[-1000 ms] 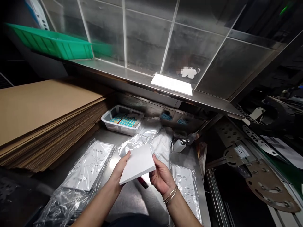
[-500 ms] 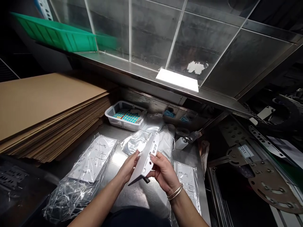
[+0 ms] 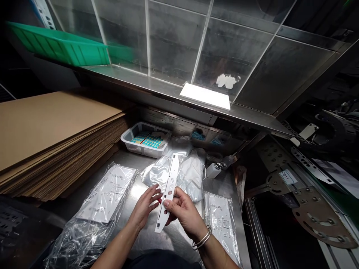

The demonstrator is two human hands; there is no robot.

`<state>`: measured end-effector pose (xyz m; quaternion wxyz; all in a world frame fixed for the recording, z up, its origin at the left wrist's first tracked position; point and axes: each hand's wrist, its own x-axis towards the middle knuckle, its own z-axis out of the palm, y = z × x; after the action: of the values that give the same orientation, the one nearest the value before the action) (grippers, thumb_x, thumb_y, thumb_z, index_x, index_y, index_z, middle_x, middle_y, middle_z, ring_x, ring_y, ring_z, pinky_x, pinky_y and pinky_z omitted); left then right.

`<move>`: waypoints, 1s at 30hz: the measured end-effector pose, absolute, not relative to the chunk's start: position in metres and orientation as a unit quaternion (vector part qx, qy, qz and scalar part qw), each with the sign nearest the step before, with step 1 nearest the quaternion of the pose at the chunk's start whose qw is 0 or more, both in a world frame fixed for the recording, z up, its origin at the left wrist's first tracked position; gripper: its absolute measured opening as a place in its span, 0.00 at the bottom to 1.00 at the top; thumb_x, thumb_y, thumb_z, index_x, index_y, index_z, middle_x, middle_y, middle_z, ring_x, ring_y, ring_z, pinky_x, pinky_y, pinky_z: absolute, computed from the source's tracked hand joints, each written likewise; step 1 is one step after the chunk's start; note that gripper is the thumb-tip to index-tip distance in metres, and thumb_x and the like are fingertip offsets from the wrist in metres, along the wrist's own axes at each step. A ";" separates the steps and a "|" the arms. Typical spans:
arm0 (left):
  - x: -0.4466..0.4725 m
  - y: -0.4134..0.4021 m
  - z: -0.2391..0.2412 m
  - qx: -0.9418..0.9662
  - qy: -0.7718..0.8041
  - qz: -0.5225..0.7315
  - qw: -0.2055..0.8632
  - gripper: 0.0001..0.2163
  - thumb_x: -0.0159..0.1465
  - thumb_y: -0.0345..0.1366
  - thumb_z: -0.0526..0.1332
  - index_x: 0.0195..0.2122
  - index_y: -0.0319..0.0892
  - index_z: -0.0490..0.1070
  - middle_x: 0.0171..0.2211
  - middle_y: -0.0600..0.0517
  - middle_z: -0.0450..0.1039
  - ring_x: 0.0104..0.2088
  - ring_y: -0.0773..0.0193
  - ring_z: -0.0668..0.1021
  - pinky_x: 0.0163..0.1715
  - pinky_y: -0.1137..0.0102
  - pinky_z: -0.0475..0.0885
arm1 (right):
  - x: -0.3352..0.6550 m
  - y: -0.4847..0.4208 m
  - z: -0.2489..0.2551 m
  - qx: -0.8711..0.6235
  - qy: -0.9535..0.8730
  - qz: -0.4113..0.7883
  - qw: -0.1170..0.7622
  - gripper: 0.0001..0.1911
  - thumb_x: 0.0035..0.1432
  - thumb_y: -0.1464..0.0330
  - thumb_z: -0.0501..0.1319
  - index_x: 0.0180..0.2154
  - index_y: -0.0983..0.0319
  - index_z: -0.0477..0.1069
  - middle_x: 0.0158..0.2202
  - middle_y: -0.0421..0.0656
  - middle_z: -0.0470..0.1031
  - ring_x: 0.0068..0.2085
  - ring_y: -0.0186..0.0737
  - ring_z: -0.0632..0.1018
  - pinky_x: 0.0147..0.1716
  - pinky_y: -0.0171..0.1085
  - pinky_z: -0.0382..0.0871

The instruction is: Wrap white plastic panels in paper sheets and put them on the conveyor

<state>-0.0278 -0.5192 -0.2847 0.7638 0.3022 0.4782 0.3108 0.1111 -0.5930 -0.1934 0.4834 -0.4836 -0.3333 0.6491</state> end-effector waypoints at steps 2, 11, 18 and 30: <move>-0.028 -0.520 -0.284 0.299 0.478 0.310 0.766 0.23 0.58 0.48 0.59 0.51 0.42 0.64 0.52 0.41 0.65 0.50 0.53 0.70 0.42 0.65 0.64 | 0.111 -0.593 -0.193 -0.481 -0.335 0.649 0.485 0.16 0.52 0.60 0.63 0.38 0.63 0.63 0.23 0.37 0.70 0.24 0.32 0.73 0.23 0.33 0.71; -0.029 -0.528 -0.279 0.309 0.467 0.298 0.773 0.25 0.58 0.51 0.58 0.54 0.46 0.61 0.54 0.44 0.63 0.53 0.53 0.67 0.48 0.63 0.62 | 0.110 -0.594 -0.201 -0.463 -0.342 0.646 0.501 0.16 0.52 0.61 0.63 0.38 0.64 0.63 0.23 0.38 0.70 0.23 0.32 0.73 0.21 0.32 0.70; -0.036 -0.543 -0.265 0.384 0.419 0.294 0.768 0.25 0.62 0.53 0.49 0.59 0.55 0.51 0.62 0.51 0.52 0.61 0.56 0.57 0.53 0.61 0.59 | 0.110 -0.593 -0.204 -0.459 -0.338 0.652 0.500 0.17 0.52 0.61 0.64 0.40 0.64 0.64 0.23 0.38 0.69 0.24 0.34 0.74 0.21 0.32 0.71; -0.042 -0.567 -0.266 0.437 0.269 0.276 0.813 0.52 0.48 0.55 0.64 0.64 0.50 0.30 0.64 0.44 0.45 0.61 0.40 0.55 0.57 0.51 0.53 | 0.106 -0.593 -0.202 -0.458 -0.336 0.656 0.497 0.19 0.50 0.60 0.65 0.39 0.65 0.65 0.23 0.39 0.70 0.24 0.31 0.72 0.22 0.30 0.68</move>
<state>-0.0416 -0.5669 -0.2662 0.8130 0.4368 0.2688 0.2758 0.1061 -0.5930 -0.2016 0.4969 -0.4580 -0.3364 0.6560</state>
